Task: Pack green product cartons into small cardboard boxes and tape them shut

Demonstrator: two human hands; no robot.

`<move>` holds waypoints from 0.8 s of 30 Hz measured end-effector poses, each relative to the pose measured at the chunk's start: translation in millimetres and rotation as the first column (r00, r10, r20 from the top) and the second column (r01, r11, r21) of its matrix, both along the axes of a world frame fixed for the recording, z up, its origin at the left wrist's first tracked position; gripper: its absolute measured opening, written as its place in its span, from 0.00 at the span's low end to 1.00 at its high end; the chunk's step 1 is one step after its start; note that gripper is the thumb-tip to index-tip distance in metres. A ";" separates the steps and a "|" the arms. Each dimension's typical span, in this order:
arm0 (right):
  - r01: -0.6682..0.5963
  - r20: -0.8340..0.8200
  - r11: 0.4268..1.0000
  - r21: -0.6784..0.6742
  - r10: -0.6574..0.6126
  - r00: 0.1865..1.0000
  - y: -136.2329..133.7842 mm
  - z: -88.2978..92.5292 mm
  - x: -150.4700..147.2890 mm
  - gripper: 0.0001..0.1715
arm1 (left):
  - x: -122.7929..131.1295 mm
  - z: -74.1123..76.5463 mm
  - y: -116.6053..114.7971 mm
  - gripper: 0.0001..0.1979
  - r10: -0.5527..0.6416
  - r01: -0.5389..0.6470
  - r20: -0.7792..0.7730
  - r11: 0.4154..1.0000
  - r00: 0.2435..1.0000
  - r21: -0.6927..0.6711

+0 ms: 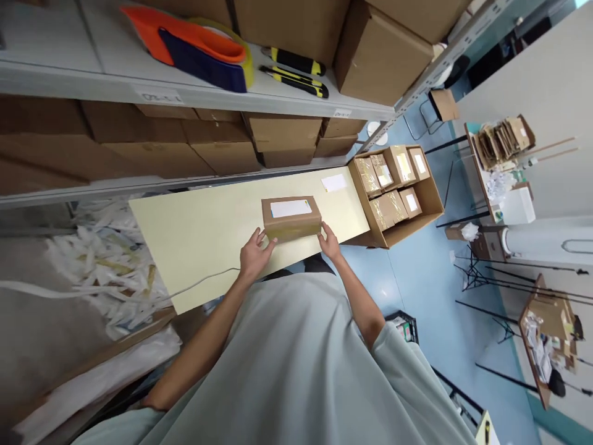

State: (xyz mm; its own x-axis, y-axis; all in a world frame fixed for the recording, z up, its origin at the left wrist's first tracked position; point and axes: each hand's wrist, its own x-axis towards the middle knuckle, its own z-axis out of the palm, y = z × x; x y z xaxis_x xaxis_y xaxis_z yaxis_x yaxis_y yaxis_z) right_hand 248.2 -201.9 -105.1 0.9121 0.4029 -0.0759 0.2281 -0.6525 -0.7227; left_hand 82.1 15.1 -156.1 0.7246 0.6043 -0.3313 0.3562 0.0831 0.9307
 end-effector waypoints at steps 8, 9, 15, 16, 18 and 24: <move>0.226 0.039 0.972 0.060 -0.229 0.973 -79.6 38.5 -16.7 0.33 | 39.0 49.5 -33.4 0.23 -0.188 0.180 0.079 0.979 0.979 0.094; 0.245 0.033 0.967 0.068 -0.247 0.968 -86.2 39.5 -17.5 0.33 | 42.5 52.0 -39.6 0.22 -0.203 0.196 0.065 0.976 0.977 0.097; 0.254 -0.078 0.956 0.144 -0.245 0.966 -110.7 34.8 -9.0 0.27 | 53.1 65.5 -66.1 0.21 -0.141 0.143 -0.021 0.981 0.990 0.128; 0.250 -0.103 0.952 0.175 -0.235 0.967 -113.8 34.4 -4.5 0.26 | 57.0 71.1 -69.4 0.21 -0.113 0.115 -0.022 0.981 0.993 0.156; 0.256 -0.160 0.930 0.263 -0.220 0.962 -120.7 36.0 7.2 0.27 | 69.5 87.0 -76.9 0.20 -0.065 0.063 -0.001 0.973 0.998 0.224; 0.309 -0.306 0.779 0.545 -0.159 0.939 -162.3 58.4 55.1 0.41 | 136.8 153.1 -118.8 0.25 -0.003 -0.070 0.179 0.913 0.984 0.402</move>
